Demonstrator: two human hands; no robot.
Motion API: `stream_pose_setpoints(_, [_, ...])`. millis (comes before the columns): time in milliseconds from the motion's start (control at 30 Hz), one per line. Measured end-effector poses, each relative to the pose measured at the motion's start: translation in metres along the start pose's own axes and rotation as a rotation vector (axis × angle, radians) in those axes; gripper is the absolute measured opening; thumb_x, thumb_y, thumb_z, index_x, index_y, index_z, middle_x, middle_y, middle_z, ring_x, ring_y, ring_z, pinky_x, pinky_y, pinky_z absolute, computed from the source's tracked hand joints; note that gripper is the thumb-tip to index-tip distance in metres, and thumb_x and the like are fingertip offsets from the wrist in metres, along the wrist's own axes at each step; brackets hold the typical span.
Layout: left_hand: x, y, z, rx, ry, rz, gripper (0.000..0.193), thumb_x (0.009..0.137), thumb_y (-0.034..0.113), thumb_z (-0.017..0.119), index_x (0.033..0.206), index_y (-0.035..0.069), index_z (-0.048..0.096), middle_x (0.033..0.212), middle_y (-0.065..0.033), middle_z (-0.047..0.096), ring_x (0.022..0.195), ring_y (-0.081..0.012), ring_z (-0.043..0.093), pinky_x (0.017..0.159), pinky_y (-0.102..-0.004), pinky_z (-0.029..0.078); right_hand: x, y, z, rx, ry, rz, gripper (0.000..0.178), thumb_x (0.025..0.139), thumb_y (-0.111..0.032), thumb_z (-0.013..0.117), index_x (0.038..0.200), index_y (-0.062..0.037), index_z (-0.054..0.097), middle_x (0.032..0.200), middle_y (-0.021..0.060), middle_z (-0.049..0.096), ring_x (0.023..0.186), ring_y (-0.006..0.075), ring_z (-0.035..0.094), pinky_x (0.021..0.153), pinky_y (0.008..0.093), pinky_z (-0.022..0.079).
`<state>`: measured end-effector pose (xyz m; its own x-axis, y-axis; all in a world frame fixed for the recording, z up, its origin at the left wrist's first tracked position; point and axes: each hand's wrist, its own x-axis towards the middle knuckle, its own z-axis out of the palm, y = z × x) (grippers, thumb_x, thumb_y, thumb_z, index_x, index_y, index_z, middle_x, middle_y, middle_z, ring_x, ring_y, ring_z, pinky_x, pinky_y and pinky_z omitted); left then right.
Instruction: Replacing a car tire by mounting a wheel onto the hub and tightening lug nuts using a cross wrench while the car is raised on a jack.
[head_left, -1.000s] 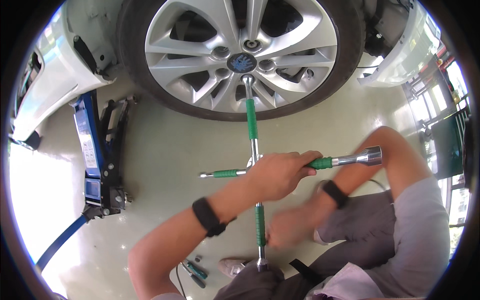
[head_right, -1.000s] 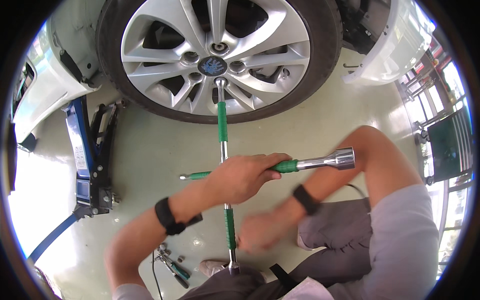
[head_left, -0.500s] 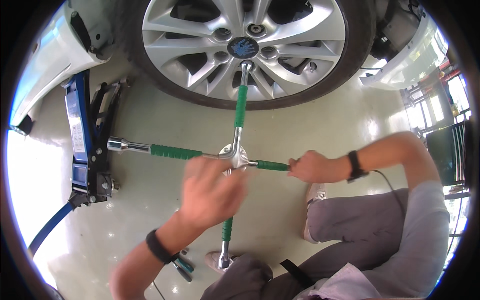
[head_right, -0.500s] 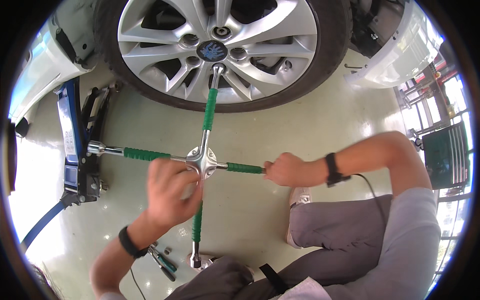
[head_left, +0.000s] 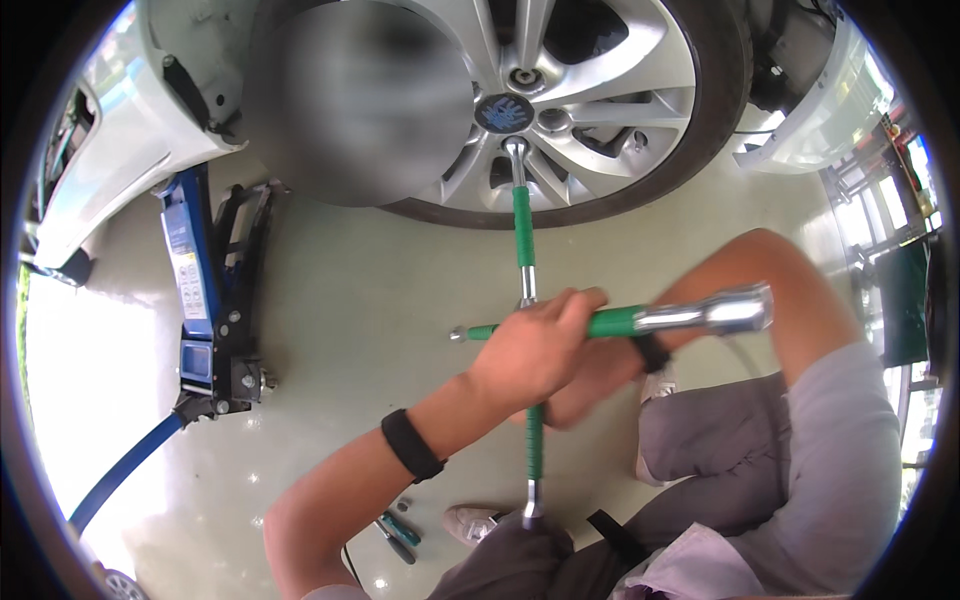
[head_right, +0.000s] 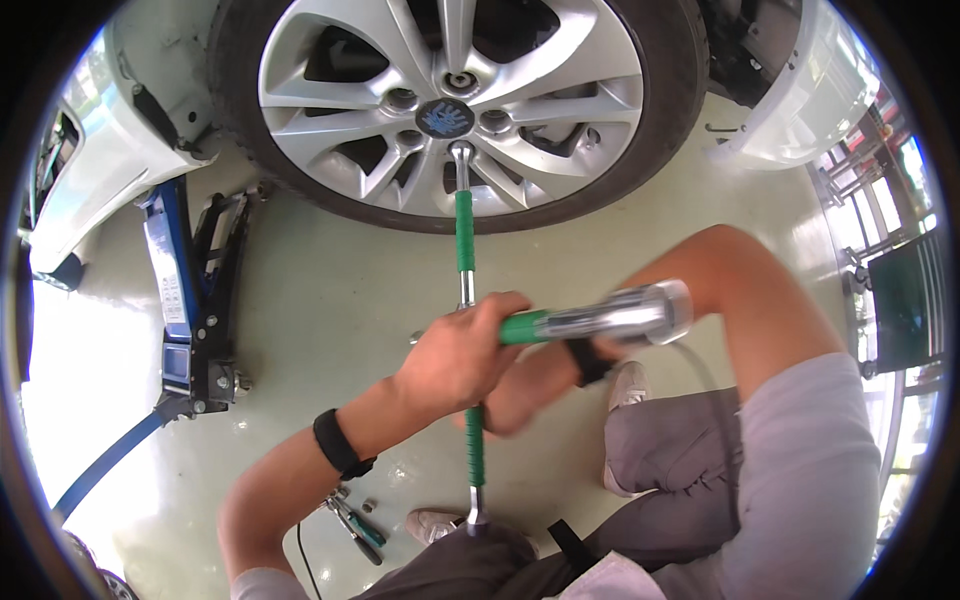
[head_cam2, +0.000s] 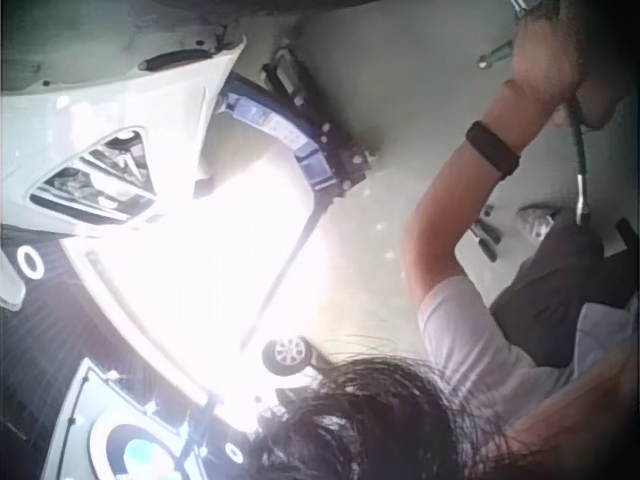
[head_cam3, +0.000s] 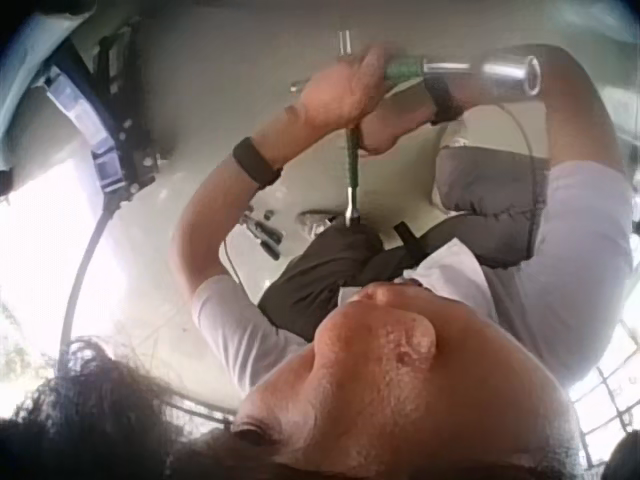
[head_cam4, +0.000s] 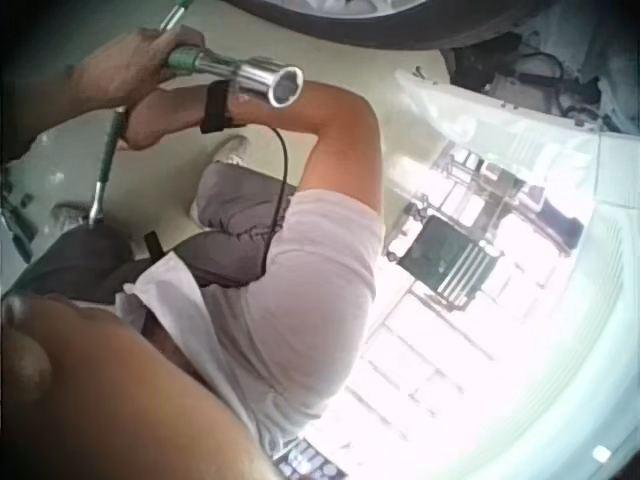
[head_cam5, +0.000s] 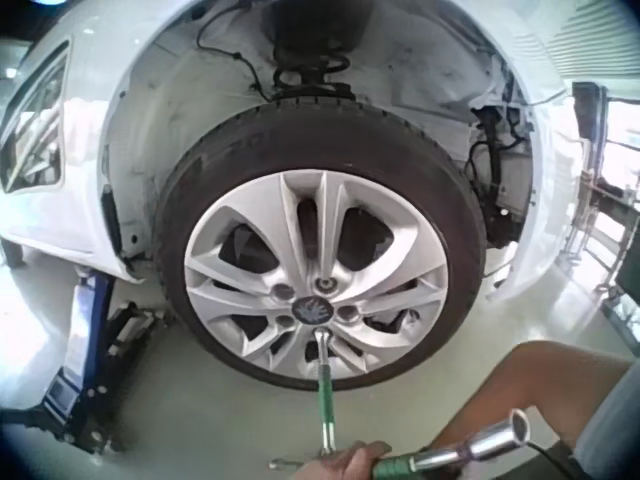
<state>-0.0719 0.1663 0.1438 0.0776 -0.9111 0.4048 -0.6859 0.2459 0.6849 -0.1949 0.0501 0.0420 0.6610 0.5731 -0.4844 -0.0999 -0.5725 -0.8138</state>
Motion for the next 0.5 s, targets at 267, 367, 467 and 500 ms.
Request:
stream_pose_setpoints(267, [0.022, -0.013, 0.041, 0.475, -0.449, 0.113, 0.026, 0.093, 0.014, 0.059, 0.115, 0.004, 0.051, 0.079, -0.0108, 0.063, 0.057, -0.0307, 0.067, 0.050, -0.0404, 0.054, -0.154, -0.155, -0.005, -0.846, 0.260, -0.732, 0.021, 0.090, -0.022, 0.061, 0.099, -0.0029, 0.066, 0.083, 0.0042, 0.060, 0.079, 0.0222, 0.063, 0.071, 0.0394, 0.053])
stream_pose_setpoints(367, [0.017, -0.016, 0.037, 0.392, -0.521, -0.001, 0.025, 0.091, 0.016, 0.062, 0.112, 0.005, 0.055, 0.088, -0.0094, 0.065, 0.080, -0.0290, 0.071, 0.069, -0.0432, 0.058, -0.143, -0.113, -0.032, -1.213, 0.540, -0.035, 0.052, 0.089, -0.025, 0.066, 0.132, 0.0012, 0.054, 0.089, 0.0095, 0.057, 0.079, 0.0217, 0.061, 0.072, 0.0356, 0.053])
stream_pose_setpoints(467, [-0.001, -0.017, 0.021, 0.424, -0.367, 0.012, 0.022, 0.089, 0.018, 0.066, 0.106, 0.007, 0.059, 0.097, -0.0100, 0.063, 0.107, -0.0284, 0.064, 0.091, -0.0492, 0.051, -0.132, -0.060, -0.016, -1.126, 0.524, 0.124, 0.072, 0.090, -0.024, 0.067, 0.149, 0.0027, 0.036, 0.100, 0.0144, 0.057, 0.077, 0.0229, 0.062, 0.069, 0.0361, 0.054])
stream_pose_setpoints(500, [-0.012, -0.018, 0.013, 0.475, -0.220, 0.076, 0.023, 0.088, 0.018, 0.068, 0.106, 0.006, 0.061, 0.103, -0.0107, 0.062, 0.110, -0.0289, 0.060, 0.094, -0.0495, 0.048, -0.129, -0.046, -0.006, -1.093, 0.497, 0.183, 0.077, 0.091, -0.023, 0.067, 0.153, 0.0030, 0.030, 0.104, 0.0156, 0.057, 0.077, 0.0232, 0.063, 0.067, 0.0364, 0.054])
